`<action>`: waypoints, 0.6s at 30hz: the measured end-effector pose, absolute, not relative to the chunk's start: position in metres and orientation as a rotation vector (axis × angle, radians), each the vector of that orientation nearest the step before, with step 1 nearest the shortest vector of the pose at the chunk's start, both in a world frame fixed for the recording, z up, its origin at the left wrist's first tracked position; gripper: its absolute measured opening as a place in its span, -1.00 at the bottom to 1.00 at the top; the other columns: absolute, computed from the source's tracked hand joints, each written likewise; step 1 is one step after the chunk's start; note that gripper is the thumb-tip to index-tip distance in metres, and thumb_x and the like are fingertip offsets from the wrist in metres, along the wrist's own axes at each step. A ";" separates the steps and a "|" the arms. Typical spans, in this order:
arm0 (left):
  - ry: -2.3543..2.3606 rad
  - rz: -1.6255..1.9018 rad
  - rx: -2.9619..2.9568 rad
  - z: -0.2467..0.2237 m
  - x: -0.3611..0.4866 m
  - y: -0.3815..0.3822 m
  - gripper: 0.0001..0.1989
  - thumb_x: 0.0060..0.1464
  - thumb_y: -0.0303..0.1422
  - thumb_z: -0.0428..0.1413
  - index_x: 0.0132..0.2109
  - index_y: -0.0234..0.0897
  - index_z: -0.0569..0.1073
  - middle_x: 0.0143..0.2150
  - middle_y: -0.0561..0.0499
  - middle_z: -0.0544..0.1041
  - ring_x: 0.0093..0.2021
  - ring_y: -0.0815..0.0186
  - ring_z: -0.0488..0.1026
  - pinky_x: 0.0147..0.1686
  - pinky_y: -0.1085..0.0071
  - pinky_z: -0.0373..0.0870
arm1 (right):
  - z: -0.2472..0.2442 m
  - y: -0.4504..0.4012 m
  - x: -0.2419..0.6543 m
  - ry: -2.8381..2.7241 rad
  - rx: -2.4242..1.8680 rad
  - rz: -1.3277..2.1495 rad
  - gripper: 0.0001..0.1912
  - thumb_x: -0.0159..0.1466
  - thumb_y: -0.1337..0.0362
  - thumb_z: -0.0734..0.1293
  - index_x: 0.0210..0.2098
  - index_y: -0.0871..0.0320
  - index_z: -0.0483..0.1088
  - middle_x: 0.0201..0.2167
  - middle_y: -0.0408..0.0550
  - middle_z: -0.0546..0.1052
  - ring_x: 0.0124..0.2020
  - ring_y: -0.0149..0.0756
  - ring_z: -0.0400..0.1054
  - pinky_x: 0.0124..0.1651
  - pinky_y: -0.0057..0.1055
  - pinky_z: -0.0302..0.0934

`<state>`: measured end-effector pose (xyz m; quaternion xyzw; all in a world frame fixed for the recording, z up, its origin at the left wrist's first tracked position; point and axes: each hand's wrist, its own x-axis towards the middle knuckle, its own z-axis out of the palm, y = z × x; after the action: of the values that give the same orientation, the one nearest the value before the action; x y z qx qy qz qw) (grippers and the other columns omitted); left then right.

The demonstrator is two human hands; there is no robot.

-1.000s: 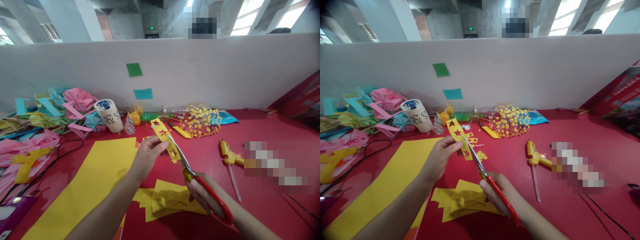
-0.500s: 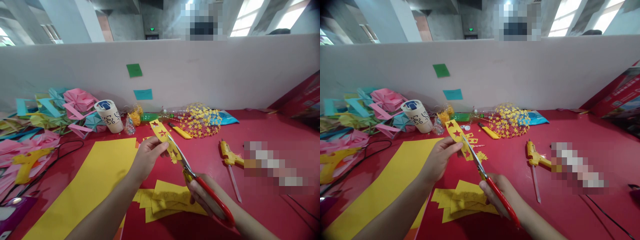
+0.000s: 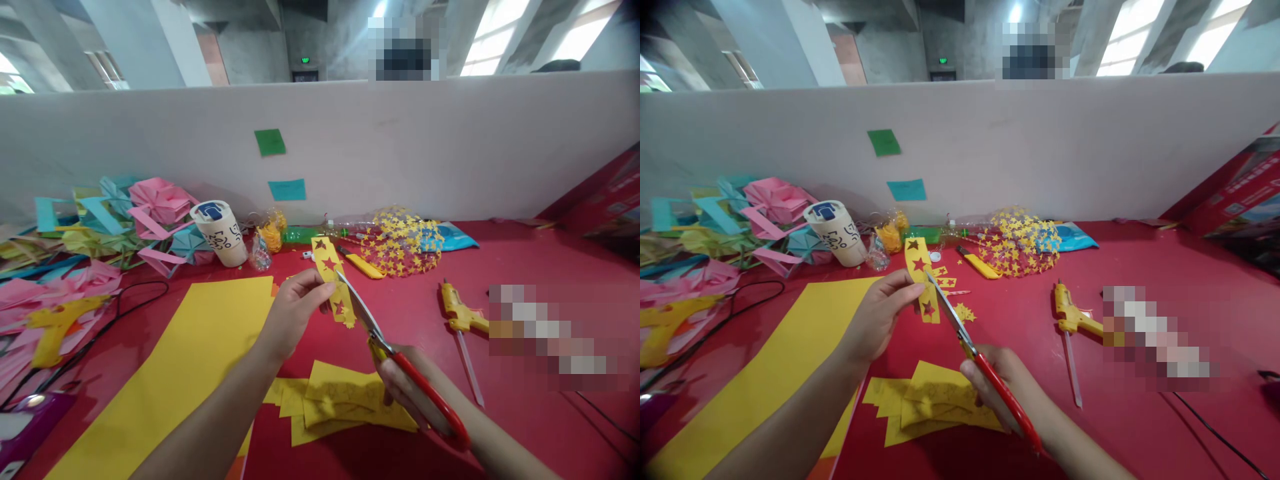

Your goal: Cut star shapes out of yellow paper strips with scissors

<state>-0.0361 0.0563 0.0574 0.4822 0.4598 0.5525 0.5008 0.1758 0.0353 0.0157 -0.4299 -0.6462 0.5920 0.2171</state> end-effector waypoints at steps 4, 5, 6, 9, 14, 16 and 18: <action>1.082 1.366 1.152 0.057 -0.037 0.057 -0.79 0.10 -0.33 0.15 -0.47 -0.27 0.36 -0.53 0.16 0.34 -0.46 0.48 0.27 -0.38 0.54 0.24 | 0.007 0.039 0.178 -1.839 -1.158 1.705 -0.47 0.18 -0.23 0.20 -0.56 0.11 0.11 -0.73 -0.27 0.19 -0.75 -0.51 0.10 -0.69 -0.57 0.01; 1.077 1.370 1.149 0.057 -0.037 0.057 -0.79 0.10 -0.33 0.15 -0.46 -0.27 0.35 -0.53 0.16 0.33 -0.46 0.49 0.26 -0.39 0.55 0.24 | 0.006 0.040 0.179 -1.837 -1.167 1.714 -0.47 0.16 -0.23 0.22 -0.57 0.10 0.11 -0.74 -0.28 0.17 -0.75 -0.50 0.11 -0.70 -0.57 0.00; 1.075 1.372 1.144 0.057 -0.037 0.057 -0.79 0.10 -0.34 0.15 -0.46 -0.27 0.35 -0.52 0.16 0.32 -0.46 0.49 0.26 -0.39 0.56 0.23 | 0.007 0.040 0.179 -1.824 -1.173 1.715 -0.47 0.16 -0.22 0.23 -0.57 0.10 0.10 -0.75 -0.30 0.15 -0.75 -0.50 0.12 -0.70 -0.57 0.01; 1.073 1.382 1.137 0.058 -0.038 0.058 -0.80 0.11 -0.35 0.15 -0.44 -0.27 0.34 -0.50 0.17 0.29 -0.45 0.51 0.25 -0.40 0.59 0.23 | 0.013 0.038 0.179 -1.788 -1.163 1.701 -0.48 0.20 -0.20 0.22 -0.56 0.10 0.09 -0.75 -0.31 0.15 -0.76 -0.51 0.10 -0.70 -0.59 -0.02; 1.052 1.394 1.159 0.064 -0.039 0.058 -0.83 0.14 -0.36 0.10 -0.41 -0.28 0.35 -0.50 0.14 0.37 -0.45 0.49 0.37 -0.41 0.58 0.29 | 0.020 0.035 0.178 -1.796 -1.211 1.735 -0.45 0.18 -0.25 0.20 -0.55 0.10 0.10 -0.77 -0.30 0.18 -0.80 -0.55 0.00 -0.75 -0.58 -0.18; 1.046 1.358 1.156 0.066 -0.040 0.057 -0.84 0.17 -0.32 0.07 -0.36 -0.26 0.34 -0.51 0.13 0.43 -0.50 0.45 0.42 -0.48 0.55 0.31 | 0.020 0.036 0.178 -1.804 -1.201 1.731 -0.45 0.19 -0.25 0.19 -0.56 0.11 0.11 -0.77 -0.30 0.17 -0.79 -0.56 -0.01 -0.74 -0.58 -0.22; 1.057 1.315 1.155 0.068 -0.040 0.057 -0.85 0.19 -0.28 0.05 -0.32 -0.23 0.32 -0.54 0.14 0.45 -0.63 0.47 0.38 -0.62 0.57 0.25 | 0.019 0.037 0.178 -1.817 -1.187 1.701 -0.43 0.18 -0.26 0.20 -0.57 0.11 0.11 -0.76 -0.30 0.16 -0.78 -0.56 0.00 -0.73 -0.59 -0.17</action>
<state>-0.0402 0.0571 0.0676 0.4821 0.4411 0.5489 0.5212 0.1782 0.0368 0.0189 -0.4224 -0.6469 0.6055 0.1908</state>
